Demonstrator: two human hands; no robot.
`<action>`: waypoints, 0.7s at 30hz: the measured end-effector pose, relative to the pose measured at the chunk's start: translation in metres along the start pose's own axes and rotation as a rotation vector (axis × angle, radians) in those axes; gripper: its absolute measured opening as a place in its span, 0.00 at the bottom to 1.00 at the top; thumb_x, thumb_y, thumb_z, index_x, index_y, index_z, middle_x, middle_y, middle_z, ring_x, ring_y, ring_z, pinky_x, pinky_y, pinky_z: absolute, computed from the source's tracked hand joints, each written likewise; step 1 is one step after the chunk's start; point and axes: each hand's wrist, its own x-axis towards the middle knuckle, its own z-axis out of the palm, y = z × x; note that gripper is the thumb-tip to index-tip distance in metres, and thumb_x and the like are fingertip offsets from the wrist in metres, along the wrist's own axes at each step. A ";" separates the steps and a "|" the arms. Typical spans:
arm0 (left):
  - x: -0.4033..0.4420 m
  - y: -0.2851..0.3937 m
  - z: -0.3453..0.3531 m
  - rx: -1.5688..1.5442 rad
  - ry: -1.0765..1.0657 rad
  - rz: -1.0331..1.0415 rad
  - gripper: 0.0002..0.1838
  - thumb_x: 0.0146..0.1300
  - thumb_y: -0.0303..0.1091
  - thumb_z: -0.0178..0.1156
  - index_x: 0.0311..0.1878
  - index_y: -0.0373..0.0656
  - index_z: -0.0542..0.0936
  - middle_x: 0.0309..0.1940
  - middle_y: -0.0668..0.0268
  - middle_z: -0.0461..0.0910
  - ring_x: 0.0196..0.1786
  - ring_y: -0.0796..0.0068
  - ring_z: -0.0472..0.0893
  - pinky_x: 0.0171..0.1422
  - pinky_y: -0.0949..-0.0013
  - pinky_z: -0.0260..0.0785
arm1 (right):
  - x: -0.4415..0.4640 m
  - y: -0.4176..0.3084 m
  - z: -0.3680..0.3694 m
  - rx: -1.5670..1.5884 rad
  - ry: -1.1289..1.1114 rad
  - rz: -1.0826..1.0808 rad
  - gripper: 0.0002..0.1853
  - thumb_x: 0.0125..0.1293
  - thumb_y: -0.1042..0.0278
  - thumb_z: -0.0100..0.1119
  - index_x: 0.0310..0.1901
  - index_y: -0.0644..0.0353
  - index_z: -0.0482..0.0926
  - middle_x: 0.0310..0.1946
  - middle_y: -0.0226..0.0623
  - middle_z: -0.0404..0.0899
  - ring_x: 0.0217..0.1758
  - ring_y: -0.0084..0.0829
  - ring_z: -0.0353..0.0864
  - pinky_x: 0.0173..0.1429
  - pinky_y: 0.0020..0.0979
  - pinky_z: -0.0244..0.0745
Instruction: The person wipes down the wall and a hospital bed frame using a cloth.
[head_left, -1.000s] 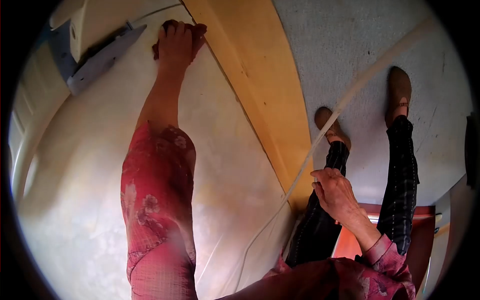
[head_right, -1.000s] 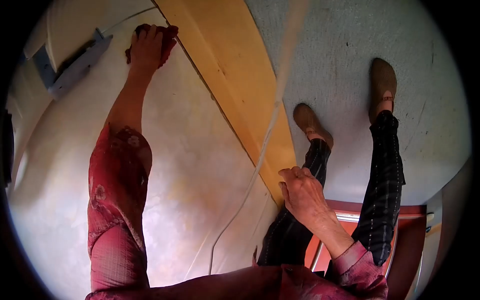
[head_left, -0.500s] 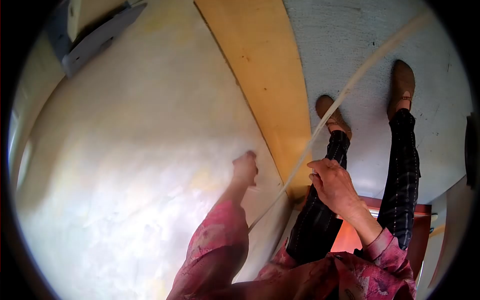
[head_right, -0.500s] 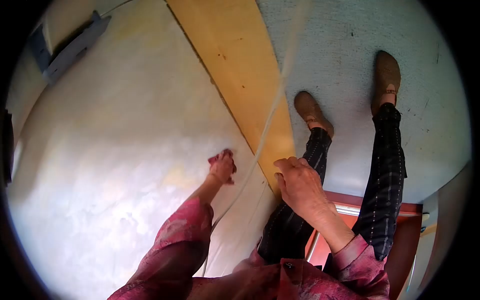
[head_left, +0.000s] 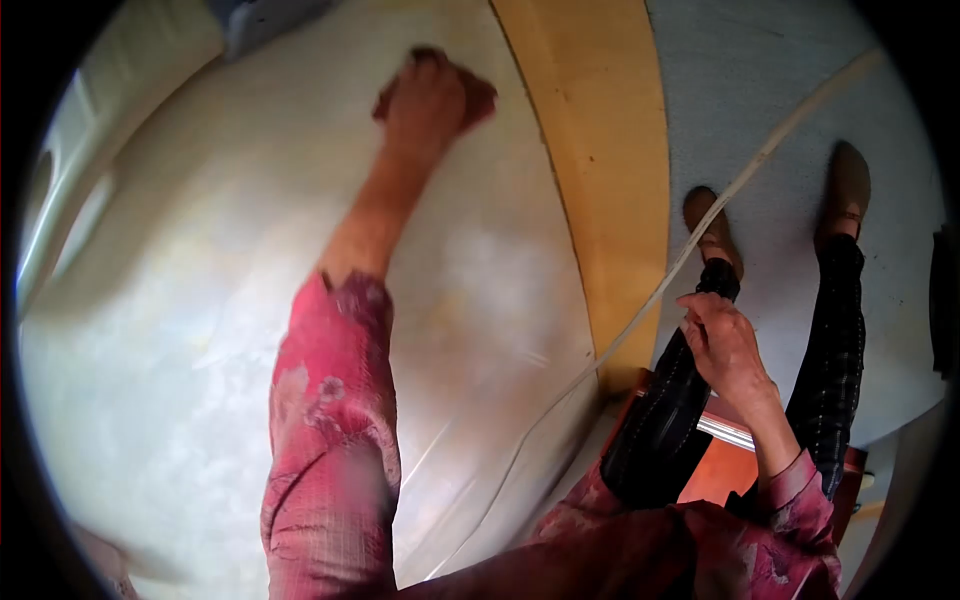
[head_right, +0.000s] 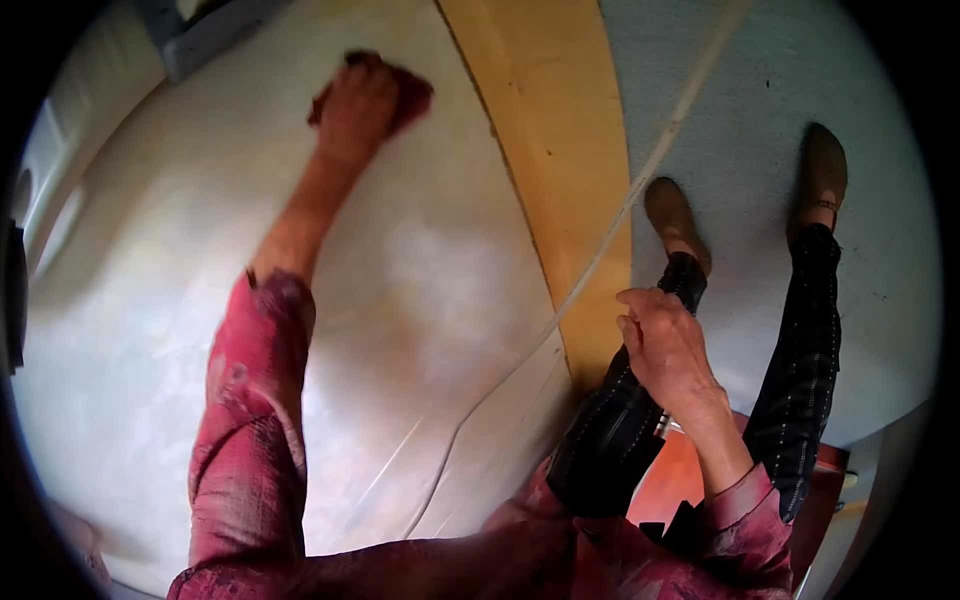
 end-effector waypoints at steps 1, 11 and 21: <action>-0.026 0.007 -0.005 -0.022 0.060 0.029 0.13 0.51 0.32 0.55 0.40 0.42 0.81 0.45 0.63 0.77 0.54 0.60 0.72 0.65 0.56 0.61 | 0.000 -0.002 -0.001 0.016 0.002 -0.027 0.12 0.60 0.79 0.58 0.46 0.67 0.76 0.37 0.49 0.78 0.42 0.47 0.78 0.48 0.41 0.75; -0.177 0.019 -0.113 -0.163 -0.103 0.172 0.19 0.51 0.32 0.55 0.46 0.35 0.81 0.51 0.57 0.76 0.58 0.57 0.72 0.70 0.49 0.58 | 0.005 -0.015 -0.018 0.144 0.143 -0.121 0.12 0.61 0.79 0.57 0.46 0.67 0.76 0.35 0.49 0.78 0.40 0.46 0.78 0.45 0.40 0.74; -0.090 0.029 -0.049 -0.048 -0.096 0.144 0.13 0.52 0.32 0.56 0.41 0.40 0.79 0.46 0.63 0.76 0.49 0.63 0.72 0.59 0.59 0.64 | 0.001 -0.009 -0.029 0.151 0.152 -0.048 0.12 0.61 0.79 0.57 0.47 0.68 0.76 0.34 0.49 0.78 0.39 0.46 0.79 0.44 0.39 0.74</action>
